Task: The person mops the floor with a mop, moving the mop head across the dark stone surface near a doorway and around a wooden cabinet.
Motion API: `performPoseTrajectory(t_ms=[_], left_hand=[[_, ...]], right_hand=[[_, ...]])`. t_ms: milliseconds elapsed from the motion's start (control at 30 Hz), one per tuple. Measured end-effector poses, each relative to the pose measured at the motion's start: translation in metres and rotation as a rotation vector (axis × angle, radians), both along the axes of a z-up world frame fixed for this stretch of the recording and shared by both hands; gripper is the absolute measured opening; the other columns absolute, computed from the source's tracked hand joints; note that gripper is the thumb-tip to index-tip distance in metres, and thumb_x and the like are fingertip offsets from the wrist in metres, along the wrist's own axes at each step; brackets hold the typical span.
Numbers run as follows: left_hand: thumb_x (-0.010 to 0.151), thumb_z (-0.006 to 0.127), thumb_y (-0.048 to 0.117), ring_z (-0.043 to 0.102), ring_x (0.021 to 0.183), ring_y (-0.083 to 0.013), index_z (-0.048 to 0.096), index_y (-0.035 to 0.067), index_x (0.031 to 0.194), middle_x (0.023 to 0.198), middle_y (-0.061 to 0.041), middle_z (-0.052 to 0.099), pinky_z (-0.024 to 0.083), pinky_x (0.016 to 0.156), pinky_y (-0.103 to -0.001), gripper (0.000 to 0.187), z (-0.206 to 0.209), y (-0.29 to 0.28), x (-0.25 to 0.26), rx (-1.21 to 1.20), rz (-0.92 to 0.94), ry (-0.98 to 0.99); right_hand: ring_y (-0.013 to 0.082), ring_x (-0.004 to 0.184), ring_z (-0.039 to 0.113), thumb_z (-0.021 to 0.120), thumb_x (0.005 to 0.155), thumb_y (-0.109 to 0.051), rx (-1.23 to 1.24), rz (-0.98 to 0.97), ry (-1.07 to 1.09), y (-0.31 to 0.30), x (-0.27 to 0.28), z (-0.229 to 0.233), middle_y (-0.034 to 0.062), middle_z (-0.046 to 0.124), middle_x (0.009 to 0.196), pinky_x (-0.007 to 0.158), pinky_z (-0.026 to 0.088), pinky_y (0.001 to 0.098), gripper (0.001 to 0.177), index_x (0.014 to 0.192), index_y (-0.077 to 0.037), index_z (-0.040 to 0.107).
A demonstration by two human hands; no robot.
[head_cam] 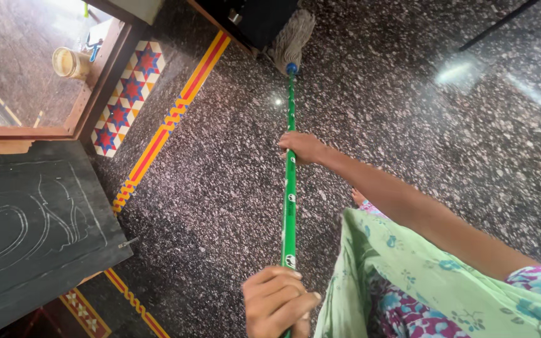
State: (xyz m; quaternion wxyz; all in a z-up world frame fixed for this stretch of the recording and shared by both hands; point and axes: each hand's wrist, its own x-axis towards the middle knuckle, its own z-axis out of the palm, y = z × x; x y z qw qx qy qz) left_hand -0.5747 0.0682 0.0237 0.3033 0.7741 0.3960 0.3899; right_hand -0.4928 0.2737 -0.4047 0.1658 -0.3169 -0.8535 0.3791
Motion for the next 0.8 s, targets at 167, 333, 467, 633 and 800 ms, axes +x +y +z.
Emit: performPoseTrajectory(t_ms=[167,333,467,633,800], left_hand=[[0.094,0.056,0.02,0.065,0.057,-0.0168,0.069,0.005,0.081,0.058,-0.001,0.058,0.062,0.072,-0.039,0.024,0.01,-0.007,0.028,0.056,0.034,-0.13],[0.097,0.059,0.029,0.063,0.053,-0.0154,0.07,0.006,0.08,0.057,-0.001,0.058,0.058,0.068,-0.035,0.031,0.012,-0.036,0.061,0.041,0.039,-0.297],[0.091,0.06,0.024,0.063,0.052,-0.015,0.07,0.004,0.079,0.056,0.0,0.059,0.059,0.065,-0.034,0.025,0.011,-0.056,0.079,0.097,-0.094,-0.385],[0.07,0.062,0.013,0.063,0.052,-0.0165,0.071,0.003,0.079,0.058,-0.002,0.062,0.057,0.065,-0.034,0.016,0.007,-0.079,0.111,0.1,-0.341,-0.485],[0.065,0.064,0.011,0.065,0.059,-0.02,0.072,0.005,0.083,0.064,-0.004,0.062,0.055,0.071,-0.036,0.02,0.0,-0.101,0.145,-0.034,-0.534,-0.422]], right_hand=[[0.0291,0.101,0.064,0.072,0.086,-0.023,0.132,0.003,-0.043,-0.009,0.046,-0.002,0.0046,0.063,0.097,0.082,0.056,0.0447,0.016,0.084,-0.014,0.059],[0.0306,0.099,0.064,0.074,0.078,-0.022,0.153,-0.093,-0.152,-0.05,0.113,0.011,0.0056,0.063,0.093,0.078,0.056,0.0469,0.017,0.084,-0.015,0.061],[0.0304,0.099,0.064,0.075,0.074,-0.021,0.143,-0.184,-0.162,-0.105,0.168,0.023,0.0051,0.063,0.096,0.077,0.057,0.0461,0.02,0.082,-0.013,0.059],[0.0319,0.094,0.065,0.077,0.074,-0.02,0.11,-0.325,-0.164,-0.174,0.251,0.029,0.0072,0.063,0.091,0.075,0.056,0.0478,0.021,0.086,-0.013,0.06],[0.0321,0.092,0.066,0.078,0.073,-0.021,0.087,-0.479,-0.133,-0.24,0.33,0.033,0.0072,0.066,0.089,0.075,0.056,0.0469,0.021,0.085,-0.014,0.063]])
